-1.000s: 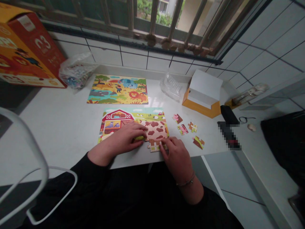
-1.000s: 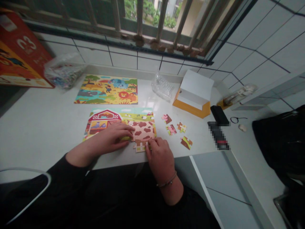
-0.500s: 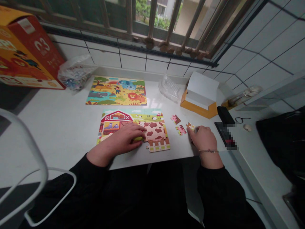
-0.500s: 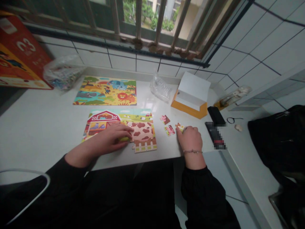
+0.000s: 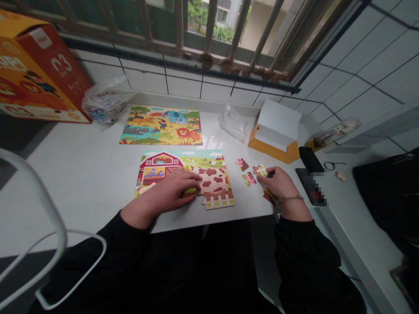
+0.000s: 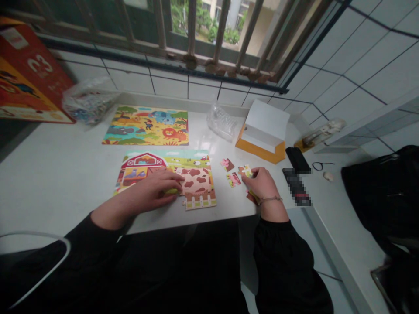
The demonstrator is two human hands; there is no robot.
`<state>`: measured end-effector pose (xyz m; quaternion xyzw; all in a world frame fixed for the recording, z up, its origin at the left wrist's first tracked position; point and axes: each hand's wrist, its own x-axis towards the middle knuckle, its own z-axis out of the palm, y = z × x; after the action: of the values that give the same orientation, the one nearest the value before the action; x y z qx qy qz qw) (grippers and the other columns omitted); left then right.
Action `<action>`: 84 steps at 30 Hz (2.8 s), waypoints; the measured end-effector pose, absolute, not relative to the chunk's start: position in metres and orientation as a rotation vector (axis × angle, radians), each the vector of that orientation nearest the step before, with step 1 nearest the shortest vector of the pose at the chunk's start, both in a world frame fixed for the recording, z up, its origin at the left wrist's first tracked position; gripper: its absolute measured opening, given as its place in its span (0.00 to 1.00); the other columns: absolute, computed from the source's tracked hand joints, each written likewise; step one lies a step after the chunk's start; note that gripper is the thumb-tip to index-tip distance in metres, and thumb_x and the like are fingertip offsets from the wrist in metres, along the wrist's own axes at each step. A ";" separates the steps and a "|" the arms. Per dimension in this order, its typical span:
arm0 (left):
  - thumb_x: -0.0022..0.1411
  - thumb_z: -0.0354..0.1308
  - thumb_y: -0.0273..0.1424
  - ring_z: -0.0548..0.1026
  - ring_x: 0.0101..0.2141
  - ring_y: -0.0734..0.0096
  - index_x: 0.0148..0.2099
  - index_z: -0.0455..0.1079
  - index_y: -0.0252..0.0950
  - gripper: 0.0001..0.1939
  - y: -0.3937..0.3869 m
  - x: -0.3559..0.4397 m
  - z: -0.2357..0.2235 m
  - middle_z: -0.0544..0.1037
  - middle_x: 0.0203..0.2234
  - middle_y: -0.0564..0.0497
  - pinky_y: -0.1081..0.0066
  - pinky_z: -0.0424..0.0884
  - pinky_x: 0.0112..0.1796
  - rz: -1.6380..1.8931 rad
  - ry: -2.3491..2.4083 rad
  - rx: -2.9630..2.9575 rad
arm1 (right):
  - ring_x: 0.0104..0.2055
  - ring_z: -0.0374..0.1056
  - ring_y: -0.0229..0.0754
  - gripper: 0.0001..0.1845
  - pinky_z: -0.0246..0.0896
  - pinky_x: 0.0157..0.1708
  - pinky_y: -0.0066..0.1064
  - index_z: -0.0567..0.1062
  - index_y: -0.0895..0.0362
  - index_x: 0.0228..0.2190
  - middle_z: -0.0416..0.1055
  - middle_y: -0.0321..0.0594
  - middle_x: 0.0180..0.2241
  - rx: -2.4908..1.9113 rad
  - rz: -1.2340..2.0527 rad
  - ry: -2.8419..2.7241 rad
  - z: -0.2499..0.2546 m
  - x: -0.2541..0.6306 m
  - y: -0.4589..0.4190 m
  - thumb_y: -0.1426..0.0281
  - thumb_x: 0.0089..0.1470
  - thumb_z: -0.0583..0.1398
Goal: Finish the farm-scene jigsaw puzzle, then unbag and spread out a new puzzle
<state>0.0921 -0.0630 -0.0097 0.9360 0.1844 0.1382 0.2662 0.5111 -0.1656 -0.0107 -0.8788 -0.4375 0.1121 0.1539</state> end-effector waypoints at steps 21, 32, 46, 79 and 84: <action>0.70 0.70 0.44 0.83 0.54 0.55 0.66 0.74 0.43 0.26 -0.103 0.086 0.019 0.84 0.56 0.44 0.56 0.79 0.56 0.598 0.643 2.164 | 0.43 0.79 0.44 0.17 0.75 0.44 0.38 0.81 0.52 0.51 0.83 0.41 0.46 -1.476 1.164 -1.396 0.006 0.342 -0.203 0.57 0.68 0.65; 0.66 0.72 0.46 0.85 0.41 0.62 0.45 0.65 0.41 0.21 -0.172 0.096 0.003 0.83 0.39 0.50 0.62 0.81 0.42 0.713 0.871 1.253 | 0.40 0.80 0.44 0.19 0.76 0.41 0.37 0.78 0.51 0.53 0.84 0.41 0.44 -1.547 0.999 -1.522 0.023 0.315 -0.212 0.59 0.65 0.70; 0.70 0.71 0.35 0.78 0.62 0.50 0.69 0.67 0.46 0.29 -0.173 0.076 -0.015 0.79 0.62 0.42 0.43 0.76 0.63 0.786 0.890 2.149 | 0.48 0.82 0.47 0.12 0.75 0.51 0.41 0.84 0.51 0.50 0.86 0.40 0.49 -1.551 1.061 -1.632 0.013 0.316 -0.204 0.64 0.72 0.62; 0.78 0.61 0.34 0.79 0.54 0.49 0.57 0.79 0.37 0.11 -0.163 0.087 -0.023 0.85 0.55 0.43 0.49 0.70 0.56 0.683 0.928 2.669 | 0.51 0.73 0.51 0.05 0.68 0.55 0.47 0.83 0.52 0.42 0.83 0.43 0.46 -1.408 0.132 -2.118 -0.025 0.319 -0.210 0.70 0.70 0.64; 0.77 0.64 0.36 0.80 0.55 0.48 0.60 0.78 0.36 0.15 -0.167 0.080 -0.022 0.85 0.56 0.41 0.49 0.70 0.56 0.778 0.898 2.741 | 0.52 0.74 0.52 0.08 0.68 0.56 0.47 0.82 0.54 0.45 0.80 0.47 0.47 -1.547 0.001 -1.883 -0.028 0.342 -0.210 0.71 0.70 0.62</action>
<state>0.0803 -0.1671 -0.0219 0.9149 0.2997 0.2595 0.0768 0.3422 -0.2100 -0.0277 -0.5958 -0.7252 0.0005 0.3452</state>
